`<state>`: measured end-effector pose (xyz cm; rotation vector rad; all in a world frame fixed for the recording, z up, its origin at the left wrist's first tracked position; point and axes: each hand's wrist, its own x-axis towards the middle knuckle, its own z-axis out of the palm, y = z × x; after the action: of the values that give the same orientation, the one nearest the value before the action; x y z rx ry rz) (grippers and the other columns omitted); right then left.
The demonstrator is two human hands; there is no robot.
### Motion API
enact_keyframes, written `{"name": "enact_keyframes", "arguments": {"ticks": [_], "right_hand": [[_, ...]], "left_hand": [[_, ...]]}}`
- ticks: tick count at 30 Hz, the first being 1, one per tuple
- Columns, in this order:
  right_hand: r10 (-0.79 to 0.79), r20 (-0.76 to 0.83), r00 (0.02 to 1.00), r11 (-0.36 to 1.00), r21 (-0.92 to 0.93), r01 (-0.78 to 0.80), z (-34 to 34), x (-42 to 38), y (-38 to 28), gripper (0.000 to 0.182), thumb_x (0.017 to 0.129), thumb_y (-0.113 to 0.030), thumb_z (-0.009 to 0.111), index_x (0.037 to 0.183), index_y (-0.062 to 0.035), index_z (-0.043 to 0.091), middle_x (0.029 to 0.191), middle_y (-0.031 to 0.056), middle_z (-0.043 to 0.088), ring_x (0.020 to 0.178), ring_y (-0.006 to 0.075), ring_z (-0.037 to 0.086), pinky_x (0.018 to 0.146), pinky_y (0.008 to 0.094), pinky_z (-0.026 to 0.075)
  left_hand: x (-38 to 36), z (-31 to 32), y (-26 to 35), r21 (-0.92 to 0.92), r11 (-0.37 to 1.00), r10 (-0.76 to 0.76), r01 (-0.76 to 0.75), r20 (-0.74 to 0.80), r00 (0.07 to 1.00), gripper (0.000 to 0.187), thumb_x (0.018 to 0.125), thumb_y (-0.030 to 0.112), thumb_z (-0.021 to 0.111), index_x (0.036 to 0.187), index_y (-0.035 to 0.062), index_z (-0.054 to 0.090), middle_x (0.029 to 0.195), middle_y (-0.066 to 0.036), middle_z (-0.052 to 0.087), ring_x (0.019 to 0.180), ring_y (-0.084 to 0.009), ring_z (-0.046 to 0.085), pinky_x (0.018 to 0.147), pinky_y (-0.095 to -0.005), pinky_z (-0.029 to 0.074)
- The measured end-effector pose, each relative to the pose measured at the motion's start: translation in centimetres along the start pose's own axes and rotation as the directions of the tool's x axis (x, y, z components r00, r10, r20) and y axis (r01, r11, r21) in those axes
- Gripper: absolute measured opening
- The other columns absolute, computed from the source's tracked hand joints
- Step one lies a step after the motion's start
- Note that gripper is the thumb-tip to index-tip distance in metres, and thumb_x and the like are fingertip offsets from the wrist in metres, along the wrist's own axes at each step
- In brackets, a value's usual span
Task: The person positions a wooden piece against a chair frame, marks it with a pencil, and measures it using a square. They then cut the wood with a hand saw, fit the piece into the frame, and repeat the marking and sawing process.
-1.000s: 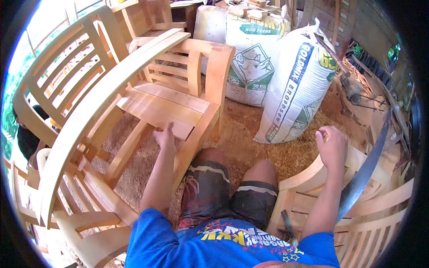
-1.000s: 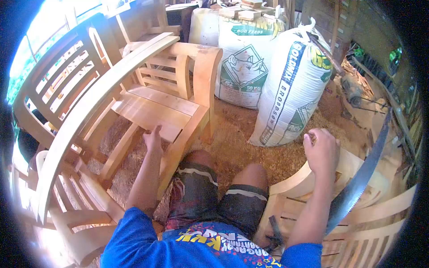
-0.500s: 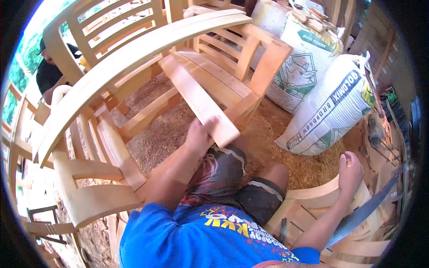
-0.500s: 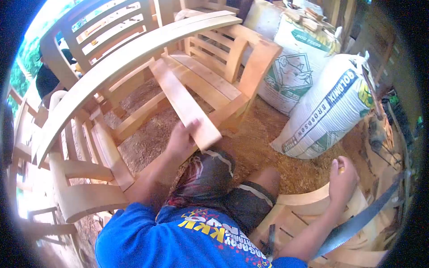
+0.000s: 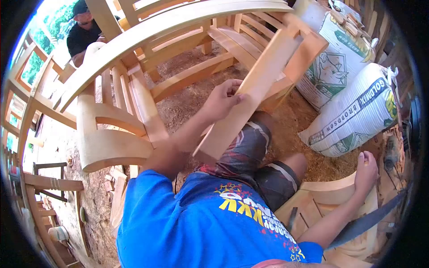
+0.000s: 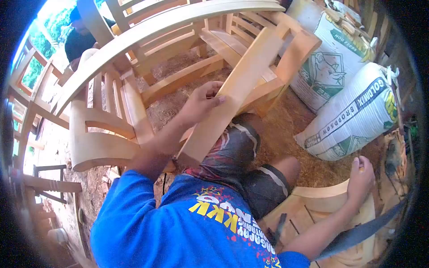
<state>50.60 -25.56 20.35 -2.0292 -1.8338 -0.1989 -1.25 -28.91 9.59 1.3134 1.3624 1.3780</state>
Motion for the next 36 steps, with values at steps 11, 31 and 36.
{"name": "enact_keyframes", "arguments": {"ticks": [11, 31, 36], "right_hand": [[0.000, 0.096, 0.995, 0.999, -0.036, 0.003, 0.4, 0.7, 1.0, 0.043, 0.107, -0.036, 0.060, 0.136, -0.0047, 0.067, 0.127, 0.0200, 0.071, 0.116, 0.0371, 0.067, 0.102, 0.0453, 0.050], [-0.060, 0.259, 0.964, 0.998, 0.034, 0.053, 2.6, 4.9, 8.2, 0.055, 0.110, -0.044, 0.058, 0.141, 0.0007, 0.063, 0.139, 0.0213, 0.068, 0.130, 0.0358, 0.062, 0.113, 0.0410, 0.044], [-0.048, 0.271, 0.961, 0.992, -0.101, 0.078, 2.0, 5.2, 7.4, 0.055, 0.109, -0.044, 0.058, 0.142, -0.0011, 0.064, 0.142, 0.0194, 0.067, 0.132, 0.0351, 0.062, 0.113, 0.0403, 0.043]], "left_hand": [[-12.0, 4.3, 2.0, 0.667, 0.743, -0.375, 0.046, 0.359, 0.855, 0.069, 0.104, 0.066, 0.050, 0.112, 0.0007, 0.071, 0.101, -0.030, 0.072, 0.101, -0.0491, 0.070, 0.090, -0.0561, 0.053], [-49.8, -20.6, -12.7, 0.680, 0.273, -0.919, 0.681, -0.026, 0.394, 0.084, 0.096, 0.078, 0.058, 0.131, 0.0030, 0.072, 0.118, -0.024, 0.075, 0.112, -0.0348, 0.070, 0.096, -0.0475, 0.053], [-57.8, -29.6, -12.1, 0.442, -0.196, -0.967, 0.875, -0.233, -0.100, 0.073, 0.084, 0.069, 0.082, 0.133, 0.0153, 0.076, 0.125, -0.008, 0.079, 0.114, -0.0227, 0.074, 0.103, -0.0413, 0.055]]}}
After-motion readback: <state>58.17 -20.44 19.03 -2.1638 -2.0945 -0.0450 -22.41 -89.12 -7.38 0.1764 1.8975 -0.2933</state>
